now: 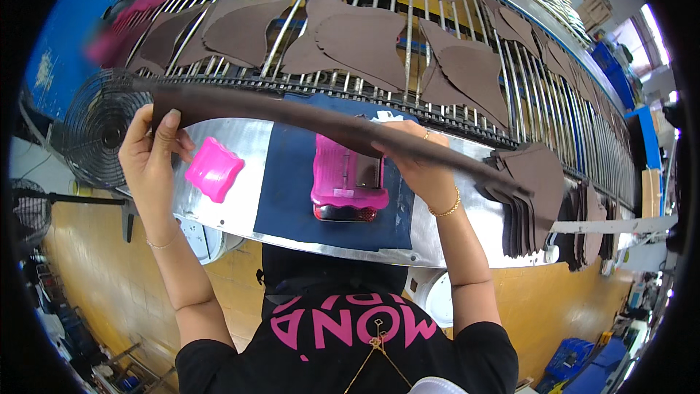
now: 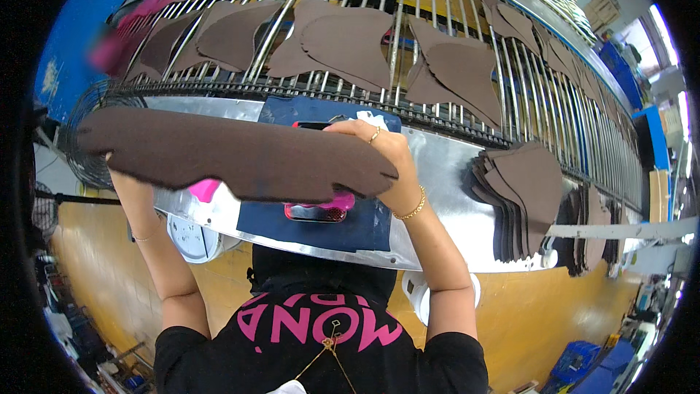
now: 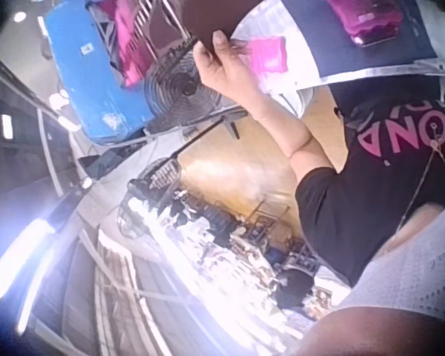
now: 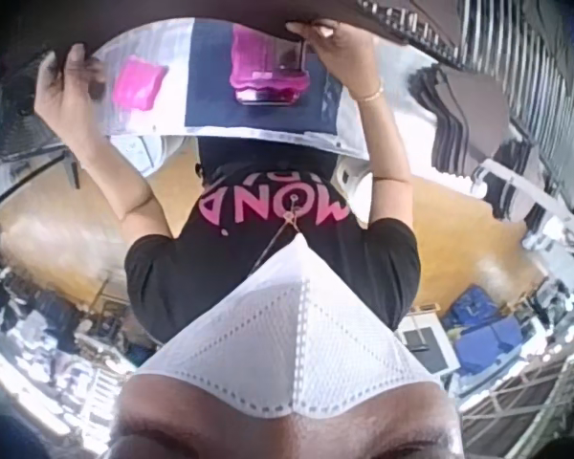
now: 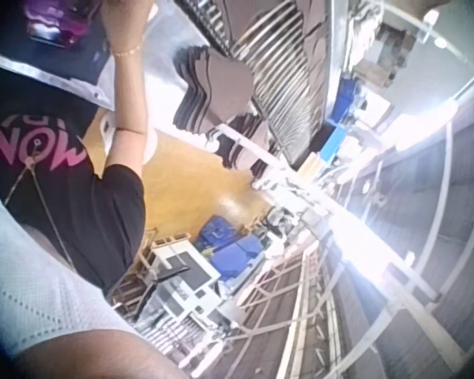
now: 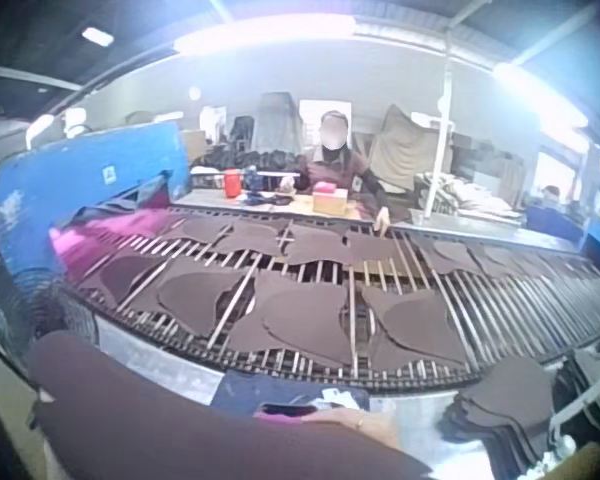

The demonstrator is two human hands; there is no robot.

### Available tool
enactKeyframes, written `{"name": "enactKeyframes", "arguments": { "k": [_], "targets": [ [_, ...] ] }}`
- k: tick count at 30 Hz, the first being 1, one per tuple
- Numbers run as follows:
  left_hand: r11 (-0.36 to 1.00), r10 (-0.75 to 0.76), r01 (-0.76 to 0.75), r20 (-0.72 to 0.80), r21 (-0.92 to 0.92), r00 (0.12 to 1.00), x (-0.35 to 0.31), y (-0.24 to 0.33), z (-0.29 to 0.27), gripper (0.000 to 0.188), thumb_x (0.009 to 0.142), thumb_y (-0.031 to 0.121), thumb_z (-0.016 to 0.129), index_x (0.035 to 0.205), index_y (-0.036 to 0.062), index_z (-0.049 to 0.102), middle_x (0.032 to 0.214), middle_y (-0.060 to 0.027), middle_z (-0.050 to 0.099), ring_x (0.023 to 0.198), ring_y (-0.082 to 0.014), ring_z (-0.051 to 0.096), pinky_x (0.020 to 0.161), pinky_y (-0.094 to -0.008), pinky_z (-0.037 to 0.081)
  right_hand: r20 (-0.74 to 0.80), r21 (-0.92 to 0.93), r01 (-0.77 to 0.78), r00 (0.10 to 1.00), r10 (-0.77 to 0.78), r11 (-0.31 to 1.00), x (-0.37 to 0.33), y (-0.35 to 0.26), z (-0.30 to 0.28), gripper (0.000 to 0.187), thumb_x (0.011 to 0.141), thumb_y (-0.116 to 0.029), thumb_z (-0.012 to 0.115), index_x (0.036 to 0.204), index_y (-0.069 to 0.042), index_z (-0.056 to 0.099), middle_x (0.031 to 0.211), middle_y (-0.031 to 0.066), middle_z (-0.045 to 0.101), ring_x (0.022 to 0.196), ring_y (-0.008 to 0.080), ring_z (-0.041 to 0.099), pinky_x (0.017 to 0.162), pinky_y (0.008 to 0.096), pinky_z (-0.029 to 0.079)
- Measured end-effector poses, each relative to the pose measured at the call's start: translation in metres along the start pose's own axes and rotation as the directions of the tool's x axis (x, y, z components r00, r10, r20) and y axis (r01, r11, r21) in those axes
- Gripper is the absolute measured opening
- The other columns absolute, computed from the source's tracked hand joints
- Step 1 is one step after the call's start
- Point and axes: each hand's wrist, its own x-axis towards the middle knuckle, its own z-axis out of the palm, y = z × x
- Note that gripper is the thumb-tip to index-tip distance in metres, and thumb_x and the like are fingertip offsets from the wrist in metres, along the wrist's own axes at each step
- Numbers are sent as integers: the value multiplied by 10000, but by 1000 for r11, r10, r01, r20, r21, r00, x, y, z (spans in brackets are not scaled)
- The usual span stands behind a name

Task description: The person repeatedly picks brown fabric pieces from a conveyor belt and stacks them on a table. The person handles each piece individually, placing them in a growing pile on the work surface.

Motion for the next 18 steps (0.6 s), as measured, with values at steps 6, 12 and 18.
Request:
{"name": "enactKeyframes", "arguments": {
  "k": [6, 12, 18],
  "targets": [
    [995, -52, 54, -23, 79, 998, -2, 4, -10, 164, 886, 130, 657, 958, -16, 642, 606, -9, 554, 523, -60, 506, 481, -187, 385, -41, -5, -134, 990, 134, 991, -5, 1, 13, 155, 724, -146, 764, 853, -71, 722, 740, 82, 673, 681, 253, 611, 718, 340, 465],
    [990, -120, 104, 181, 96, 976, -13, -20, -2, 106, 886, 59, 633, 905, -44, 621, 721, -7, 526, 535, -53, 508, 483, -197, 399, -74, -159, -19, 997, 7, 987, -29, 8, -6, 108, 717, -111, 752, 822, -123, 729, 732, 49, 676, 739, 240, 598, 852, 350, 395],
    [895, -14, -202, 477, 399, 879, -18, -22, 49, 69, 788, -12, 660, 838, -52, 634, 682, -70, 521, 544, -142, 546, 506, -271, 405, -79, -232, -123, 991, 107, 965, -90, 42, -36, 158, 709, -59, 749, 856, -105, 716, 810, 71, 683, 784, 264, 599, 804, 367, 419]
  ]
}}
